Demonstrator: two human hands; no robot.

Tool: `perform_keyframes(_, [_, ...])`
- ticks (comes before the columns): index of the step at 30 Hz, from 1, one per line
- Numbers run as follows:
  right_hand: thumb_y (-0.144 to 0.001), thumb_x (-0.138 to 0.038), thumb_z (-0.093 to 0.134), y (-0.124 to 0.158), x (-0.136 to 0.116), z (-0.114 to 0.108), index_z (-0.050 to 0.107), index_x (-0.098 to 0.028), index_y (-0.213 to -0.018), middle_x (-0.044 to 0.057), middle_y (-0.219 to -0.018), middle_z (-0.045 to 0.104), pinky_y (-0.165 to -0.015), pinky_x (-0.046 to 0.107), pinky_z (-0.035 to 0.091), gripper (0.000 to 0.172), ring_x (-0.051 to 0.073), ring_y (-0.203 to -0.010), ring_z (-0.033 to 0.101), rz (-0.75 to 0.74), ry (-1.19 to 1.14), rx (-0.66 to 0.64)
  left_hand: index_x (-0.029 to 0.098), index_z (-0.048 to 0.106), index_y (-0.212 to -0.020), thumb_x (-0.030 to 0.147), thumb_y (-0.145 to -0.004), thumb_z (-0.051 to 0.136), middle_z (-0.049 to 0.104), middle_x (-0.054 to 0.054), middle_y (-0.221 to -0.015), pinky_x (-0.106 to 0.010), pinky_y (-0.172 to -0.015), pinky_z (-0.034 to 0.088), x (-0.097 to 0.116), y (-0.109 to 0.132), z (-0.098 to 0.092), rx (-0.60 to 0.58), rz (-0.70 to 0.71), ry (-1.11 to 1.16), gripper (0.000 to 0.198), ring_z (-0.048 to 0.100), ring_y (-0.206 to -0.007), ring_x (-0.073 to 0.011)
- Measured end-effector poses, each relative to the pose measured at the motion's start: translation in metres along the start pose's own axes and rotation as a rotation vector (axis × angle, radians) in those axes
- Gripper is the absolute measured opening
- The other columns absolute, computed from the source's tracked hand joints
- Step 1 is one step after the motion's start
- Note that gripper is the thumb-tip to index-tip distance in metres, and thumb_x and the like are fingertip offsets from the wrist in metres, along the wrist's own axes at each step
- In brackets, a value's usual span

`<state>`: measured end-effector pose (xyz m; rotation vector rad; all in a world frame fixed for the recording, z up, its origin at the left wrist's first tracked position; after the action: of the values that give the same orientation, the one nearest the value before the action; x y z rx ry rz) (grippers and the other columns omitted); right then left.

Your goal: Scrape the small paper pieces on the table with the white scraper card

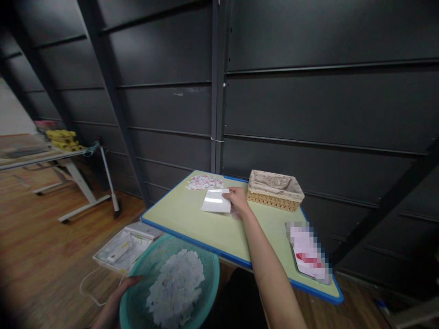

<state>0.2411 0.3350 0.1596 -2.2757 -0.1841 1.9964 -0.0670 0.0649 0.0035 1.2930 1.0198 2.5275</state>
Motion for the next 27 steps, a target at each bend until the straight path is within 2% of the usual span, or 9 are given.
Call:
perform_keyframes(3, [-0.052, -0.023, 0.064, 0.000, 0.003, 0.007, 0.068, -0.011, -0.073, 0.002, -0.059, 0.062, -0.046, 0.022, 0.036, 0.024, 0.013, -0.050, 0.052, 0.009, -0.005, -0.049, 0.012, 0.065, -0.088, 0.021, -0.071, 0.070, 0.074, -0.005, -0.065, -0.032, -0.068, 0.056, 0.002, 0.000, 0.001, -0.026, 0.011, -0.005, 0.019, 0.071, -0.080, -0.0246])
perform_keyframes(8, [-0.051, -0.022, 0.064, 0.001, 0.001, -0.005, 0.066, -0.012, -0.071, 0.003, -0.061, 0.064, -0.045, 0.022, 0.036, 0.023, 0.014, -0.051, 0.053, 0.015, -0.081, 0.078, 0.011, 0.064, -0.090, 0.025, -0.071, 0.071, 0.073, -0.004, -0.063, -0.031, -0.066, 0.056, -0.002, -0.005, 0.001, -0.053, -0.015, 0.003, 0.025, 0.071, -0.082, -0.0259])
perform_keyframes(12, [-0.051, -0.020, 0.064, 0.002, 0.005, -0.006, 0.066, -0.012, -0.068, 0.002, -0.056, 0.062, -0.042, 0.022, 0.036, 0.019, 0.013, -0.046, 0.052, 0.073, -0.104, 0.069, 0.011, 0.064, -0.092, 0.023, -0.072, 0.069, 0.073, -0.005, -0.062, -0.033, -0.065, 0.056, -0.001, -0.005, -0.002, -0.014, 0.002, -0.042, 0.024, 0.071, -0.081, -0.0265])
perform_keyframes(15, [-0.051, -0.020, 0.064, 0.000, 0.007, -0.009, 0.065, -0.013, -0.069, 0.002, -0.057, 0.063, -0.044, 0.023, 0.039, 0.020, 0.014, -0.048, 0.054, 0.076, -0.166, 0.080, 0.011, 0.064, -0.093, 0.023, -0.072, 0.070, 0.075, -0.006, -0.068, -0.033, -0.071, 0.056, -0.001, -0.004, -0.004, -0.005, 0.011, -0.037, 0.026, 0.071, -0.082, -0.0257])
perform_keyframes(19, [-0.050, -0.019, 0.064, 0.000, 0.006, -0.015, 0.066, -0.013, -0.069, 0.002, -0.058, 0.063, -0.045, 0.022, 0.040, 0.020, 0.014, -0.049, 0.055, 0.077, -0.136, 0.135, 0.009, 0.064, -0.097, 0.024, -0.070, 0.071, 0.076, -0.007, -0.074, -0.033, -0.075, 0.055, 0.001, 0.000, 0.000, -0.026, 0.000, -0.022, 0.032, 0.070, -0.085, -0.0254])
perform_keyframes(27, [-0.050, -0.019, 0.063, 0.005, 0.001, -0.006, 0.066, -0.012, -0.066, 0.003, -0.055, 0.062, -0.039, 0.021, 0.034, 0.018, 0.013, -0.045, 0.052, 0.092, -0.059, 0.048, 0.006, 0.063, -0.100, 0.021, -0.071, 0.069, 0.076, -0.010, -0.073, -0.034, -0.074, 0.056, 0.004, 0.008, 0.006, 0.007, -0.005, -0.009, 0.033, 0.070, -0.086, -0.0269])
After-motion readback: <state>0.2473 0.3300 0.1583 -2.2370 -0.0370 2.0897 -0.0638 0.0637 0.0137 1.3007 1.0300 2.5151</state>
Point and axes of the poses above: each hand's wrist, its own y-axis away from the middle knuckle, its own z-axis out of the palm, x = y × z, the point moved 10 cm from there along -y, towards the middle knuckle
